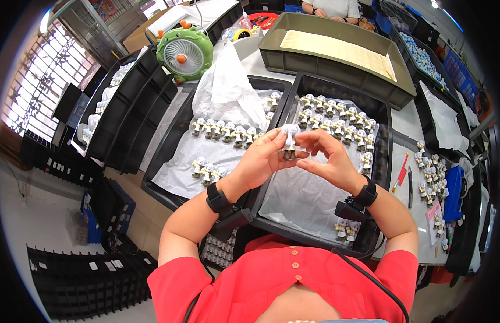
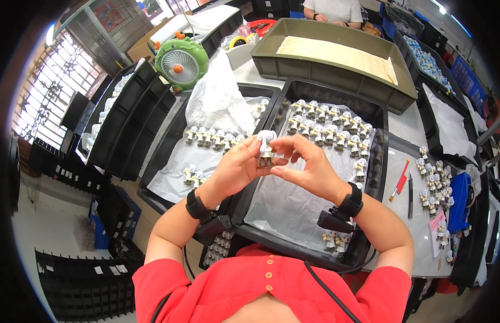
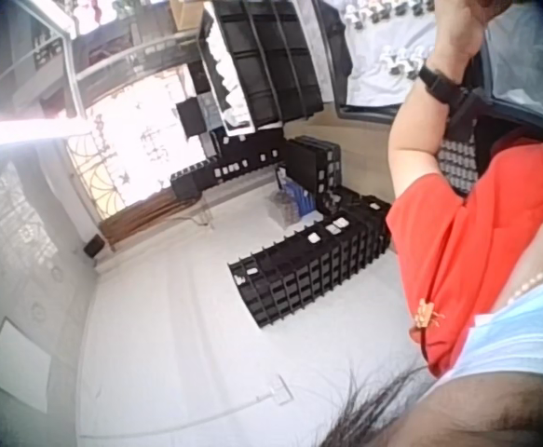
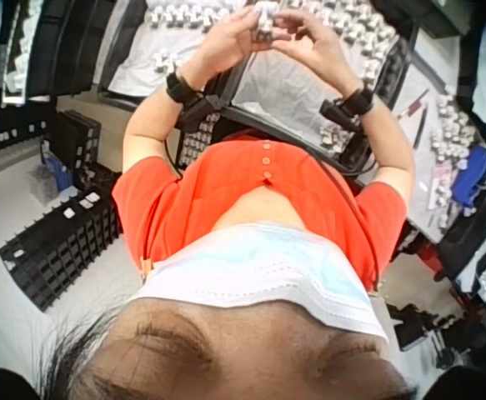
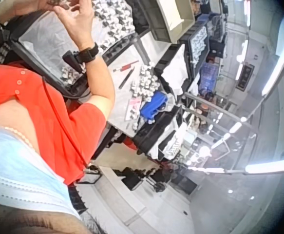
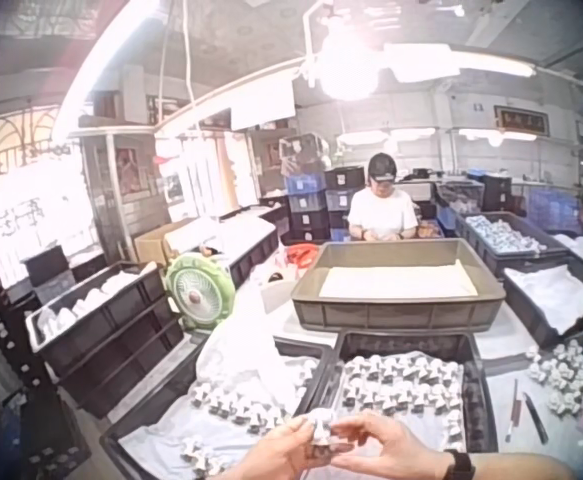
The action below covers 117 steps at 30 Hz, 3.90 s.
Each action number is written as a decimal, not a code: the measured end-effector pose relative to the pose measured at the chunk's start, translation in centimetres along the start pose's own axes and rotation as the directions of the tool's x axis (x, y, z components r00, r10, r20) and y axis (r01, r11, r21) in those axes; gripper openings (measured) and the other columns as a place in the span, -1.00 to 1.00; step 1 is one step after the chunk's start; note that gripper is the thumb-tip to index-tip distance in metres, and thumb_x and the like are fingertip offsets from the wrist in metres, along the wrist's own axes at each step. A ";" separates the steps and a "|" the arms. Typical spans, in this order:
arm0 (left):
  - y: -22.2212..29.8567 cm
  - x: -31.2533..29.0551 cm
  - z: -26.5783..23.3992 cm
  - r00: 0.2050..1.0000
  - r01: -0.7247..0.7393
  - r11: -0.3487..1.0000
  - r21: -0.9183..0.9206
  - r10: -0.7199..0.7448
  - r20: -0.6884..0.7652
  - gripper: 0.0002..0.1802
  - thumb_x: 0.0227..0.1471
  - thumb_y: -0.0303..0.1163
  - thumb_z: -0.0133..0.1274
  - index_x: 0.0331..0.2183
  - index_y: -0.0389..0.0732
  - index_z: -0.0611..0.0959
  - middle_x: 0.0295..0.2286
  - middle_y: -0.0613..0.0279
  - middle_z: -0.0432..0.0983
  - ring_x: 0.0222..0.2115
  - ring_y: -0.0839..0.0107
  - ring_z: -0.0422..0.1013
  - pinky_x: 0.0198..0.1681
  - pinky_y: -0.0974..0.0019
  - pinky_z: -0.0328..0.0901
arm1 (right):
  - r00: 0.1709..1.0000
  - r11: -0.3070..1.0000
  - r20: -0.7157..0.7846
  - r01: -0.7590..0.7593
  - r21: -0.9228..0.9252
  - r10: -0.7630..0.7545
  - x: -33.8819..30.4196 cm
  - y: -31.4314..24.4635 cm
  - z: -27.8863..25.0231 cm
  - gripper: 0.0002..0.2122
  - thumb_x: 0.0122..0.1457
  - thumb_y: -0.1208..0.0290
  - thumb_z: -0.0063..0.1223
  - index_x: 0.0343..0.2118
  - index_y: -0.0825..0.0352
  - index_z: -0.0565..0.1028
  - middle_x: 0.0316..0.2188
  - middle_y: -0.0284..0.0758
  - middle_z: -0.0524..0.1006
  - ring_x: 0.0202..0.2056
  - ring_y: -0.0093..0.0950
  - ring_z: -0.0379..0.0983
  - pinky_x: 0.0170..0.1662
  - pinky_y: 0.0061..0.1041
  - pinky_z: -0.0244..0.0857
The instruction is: The person assembles small, white, bell-shaped figurines by hand, picking them from a tray and placing them into a second tray. They use a small tool to adjust a component on one of the figurines before placing it in the tray.
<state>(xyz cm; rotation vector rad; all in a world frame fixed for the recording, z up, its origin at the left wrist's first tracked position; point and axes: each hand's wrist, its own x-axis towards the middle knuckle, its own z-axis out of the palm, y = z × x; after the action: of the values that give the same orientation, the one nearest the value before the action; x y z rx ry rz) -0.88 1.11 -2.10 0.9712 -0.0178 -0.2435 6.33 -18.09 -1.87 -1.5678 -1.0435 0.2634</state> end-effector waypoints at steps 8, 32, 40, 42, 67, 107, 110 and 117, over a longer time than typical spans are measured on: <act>-0.1 0.1 0.6 0.986 0.067 0.993 -0.093 -0.052 0.155 -0.49 0.25 -0.16 -0.34 0.11 -0.28 0.21 0.02 -0.06 0.29 -0.03 0.18 0.35 -0.01 0.15 0.30 | 0.987 0.954 -0.056 0.132 -0.268 -0.152 0.2 0.3 -0.2 -0.23 -0.23 0.35 0.36 0.12 0.24 0.24 -0.03 -0.31 0.29 -0.06 -0.42 0.25 -0.04 -0.45 0.17; -0.6 0.0 0.1 0.997 0.004 0.995 -0.103 0.004 0.079 -0.62 0.19 -0.24 -0.15 -0.01 -0.19 0.34 -0.06 0.09 0.37 -0.08 0.32 0.37 -0.03 0.20 0.28 | 1.000 0.989 0.012 0.021 -0.148 -0.020 0.5 0.0 -0.7 -0.37 -0.13 0.32 0.30 0.08 0.27 0.34 -0.07 -0.27 0.40 -0.01 -0.39 0.29 0.03 -0.45 0.15; 5.5 -2.4 -2.4 0.983 0.038 0.925 0.379 0.034 -0.180 -0.60 0.02 -0.30 0.11 -0.08 -0.17 0.45 -0.25 0.25 0.46 -0.25 0.49 0.43 -0.20 0.33 0.39 | 0.999 0.996 0.054 -0.004 -0.092 0.009 0.3 0.4 -0.4 -0.48 -0.05 0.29 0.22 0.03 0.25 0.39 -0.09 -0.35 0.44 -0.04 -0.49 0.31 -0.06 -0.50 0.17; 8.5 -3.9 -4.7 0.969 0.097 0.823 0.560 0.052 -0.243 -0.55 -0.01 -0.28 0.13 -0.07 -0.19 0.45 -0.24 0.24 0.44 -0.24 0.50 0.41 -0.19 0.32 0.38 | 0.999 0.995 0.048 0.008 -0.103 -0.003 0.1 0.4 -0.9 -0.53 -0.04 0.30 0.21 -0.01 0.25 0.42 -0.13 -0.35 0.45 -0.07 -0.49 0.34 -0.08 -0.50 0.18; 9.1 -9.0 -19.6 0.689 0.721 -0.022 0.693 -0.085 -0.720 -0.56 -0.23 -0.43 0.22 -0.20 -0.20 0.53 -0.43 0.14 0.54 -0.45 0.37 0.48 -0.39 0.33 0.40 | 0.998 0.982 0.063 -0.002 -0.187 0.014 0.3 1.6 -0.5 -0.75 0.02 0.40 0.15 -0.20 0.27 0.54 -0.40 -0.42 0.55 -0.33 -0.60 0.43 -0.27 -0.59 0.22; 13.5 -19.6 10.5 0.667 -0.743 0.146 0.653 0.074 0.742 -0.61 0.10 -0.08 -0.04 0.00 0.27 0.39 -0.25 0.09 0.51 -0.25 0.24 0.38 -0.19 0.26 0.34 | 0.391 0.185 0.152 -0.049 -0.981 0.908 -3.9 3.4 -9.7 -0.54 -0.33 0.27 0.31 -0.29 0.37 0.52 -0.38 -0.15 0.55 -0.27 -0.22 0.49 -0.26 -0.37 0.37; 13.4 -20.4 9.8 0.638 -0.767 0.163 0.621 0.093 0.764 -0.61 0.11 -0.08 -0.05 0.00 0.26 0.39 -0.24 0.10 0.50 -0.24 0.24 0.38 -0.18 0.25 0.34 | 0.414 0.236 0.212 -0.006 -0.972 0.885 -3.8 4.0 -8.6 -0.51 -0.35 0.23 0.30 -0.33 0.45 0.50 -0.40 -0.07 0.54 -0.27 -0.17 0.49 -0.24 -0.33 0.37; 13.1 -19.9 8.5 0.615 -0.786 0.138 0.603 0.081 0.784 -0.60 0.12 -0.08 -0.07 0.02 0.23 0.38 -0.22 0.12 0.49 -0.22 0.23 0.38 -0.17 0.23 0.34 | 0.474 0.252 0.207 -0.033 -0.967 0.856 -3.5 3.6 -8.6 -0.57 -0.35 0.35 0.23 -0.34 0.46 0.44 -0.47 -0.08 0.51 -0.34 -0.12 0.47 -0.30 -0.26 0.34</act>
<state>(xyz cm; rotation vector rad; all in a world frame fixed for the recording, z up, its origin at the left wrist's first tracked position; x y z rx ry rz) -18.69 5.46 15.32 2.0215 -1.2512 0.1478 11.79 -26.15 -3.79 -3.0279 -1.3269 1.0587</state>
